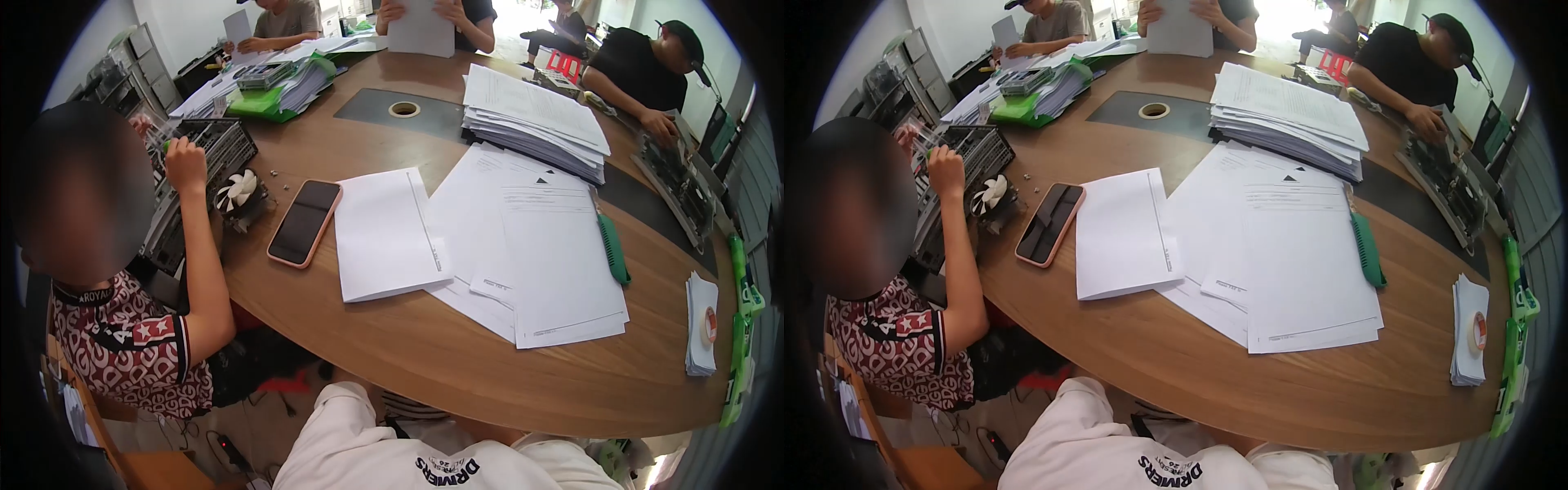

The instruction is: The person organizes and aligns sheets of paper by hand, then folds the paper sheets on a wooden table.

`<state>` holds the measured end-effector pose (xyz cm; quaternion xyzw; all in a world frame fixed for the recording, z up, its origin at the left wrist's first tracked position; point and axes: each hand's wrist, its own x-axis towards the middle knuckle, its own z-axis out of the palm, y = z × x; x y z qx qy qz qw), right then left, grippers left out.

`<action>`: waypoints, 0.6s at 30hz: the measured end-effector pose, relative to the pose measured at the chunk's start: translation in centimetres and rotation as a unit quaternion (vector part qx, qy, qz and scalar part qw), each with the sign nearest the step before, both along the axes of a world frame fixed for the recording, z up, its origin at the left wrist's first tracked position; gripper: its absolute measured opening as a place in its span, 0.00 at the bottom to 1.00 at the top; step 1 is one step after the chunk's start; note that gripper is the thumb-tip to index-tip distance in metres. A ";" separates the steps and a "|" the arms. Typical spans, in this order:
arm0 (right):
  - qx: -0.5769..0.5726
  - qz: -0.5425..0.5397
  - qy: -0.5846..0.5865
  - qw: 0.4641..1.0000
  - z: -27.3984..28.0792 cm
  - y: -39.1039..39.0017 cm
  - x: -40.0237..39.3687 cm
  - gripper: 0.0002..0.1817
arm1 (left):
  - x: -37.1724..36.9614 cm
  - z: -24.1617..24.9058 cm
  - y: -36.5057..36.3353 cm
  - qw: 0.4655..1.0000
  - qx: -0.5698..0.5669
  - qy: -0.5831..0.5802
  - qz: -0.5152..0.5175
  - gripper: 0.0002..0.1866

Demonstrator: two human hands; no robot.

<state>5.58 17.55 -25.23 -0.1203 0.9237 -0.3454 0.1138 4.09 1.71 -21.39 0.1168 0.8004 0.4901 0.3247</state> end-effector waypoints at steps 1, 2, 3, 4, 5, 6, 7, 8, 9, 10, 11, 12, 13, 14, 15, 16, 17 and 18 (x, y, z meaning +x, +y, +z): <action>-0.028 -0.023 -0.012 0.999 0.5 0.3 0.2 0.16 | 0.0 0.2 -0.1 1.000 -0.015 0.014 -0.011 0.29; -0.062 -0.049 -0.034 0.996 0.9 0.7 0.7 0.16 | 0.0 0.3 -0.2 0.999 -0.028 0.027 -0.022 0.29; -0.095 -0.077 -0.056 0.991 1.3 1.2 1.2 0.17 | 0.1 0.5 -0.2 0.998 -0.041 0.040 -0.033 0.29; -0.133 -0.103 -0.089 0.982 2.0 1.7 1.9 0.17 | 0.0 0.8 -0.4 0.996 -0.054 0.054 -0.046 0.29; -0.175 -0.131 -0.125 0.968 2.7 2.3 2.9 0.17 | 0.1 1.0 -0.4 0.994 -0.067 0.069 -0.061 0.28; -0.221 -0.153 -0.166 0.949 3.6 3.1 3.9 0.17 | 0.1 1.4 -0.6 0.990 -0.080 0.085 -0.076 0.28; -0.269 -0.179 -0.210 0.923 4.5 3.9 5.2 0.17 | 0.1 1.8 -0.6 0.986 -0.093 0.098 -0.094 0.28; -0.318 -0.198 -0.255 0.891 5.5 4.6 6.4 0.17 | 0.1 2.2 -0.7 0.982 -0.105 0.110 -0.112 0.28; -0.363 -0.217 -0.294 0.857 6.6 5.4 7.8 0.17 | 0.0 2.8 -0.7 0.977 -0.114 0.122 -0.134 0.28; -0.404 -0.232 -0.332 0.820 7.7 6.3 9.2 0.17 | -0.1 3.3 -0.9 0.971 -0.124 0.134 -0.155 0.28; -0.443 -0.242 -0.365 0.782 9.0 7.0 10.6 0.17 | -0.1 4.1 -1.2 0.962 -0.136 0.150 -0.185 0.28; -0.478 -0.249 -0.400 0.741 10.5 7.9 12.2 0.17 | -0.2 5.0 -1.4 0.953 -0.141 0.161 -0.213 0.27; -0.504 -0.250 -0.429 0.707 12.1 8.7 13.6 0.17 | -0.2 6.1 -1.5 0.944 -0.144 0.170 -0.244 0.27; -0.528 -0.244 -0.456 0.673 13.8 9.5 14.9 0.17 | -0.2 7.1 -1.2 0.936 -0.140 0.172 -0.273 0.27; -0.541 -0.232 -0.470 0.657 15.7 10.5 15.9 0.17 | -0.3 8.7 -1.5 0.923 -0.137 0.180 -0.313 0.27; -0.549 -0.216 -0.479 0.650 17.9 11.4 16.6 0.17 | -0.2 10.3 -1.4 0.912 -0.125 0.177 -0.347 0.27; -0.546 -0.194 -0.468 0.667 19.9 12.2 17.1 0.17 | -0.4 12.1 -1.4 0.902 -0.109 0.175 -0.380 0.27; -0.530 -0.165 -0.450 0.700 22.1 13.3 17.1 0.17 | -0.6 14.1 -1.2 0.891 -0.088 0.166 -0.413 0.27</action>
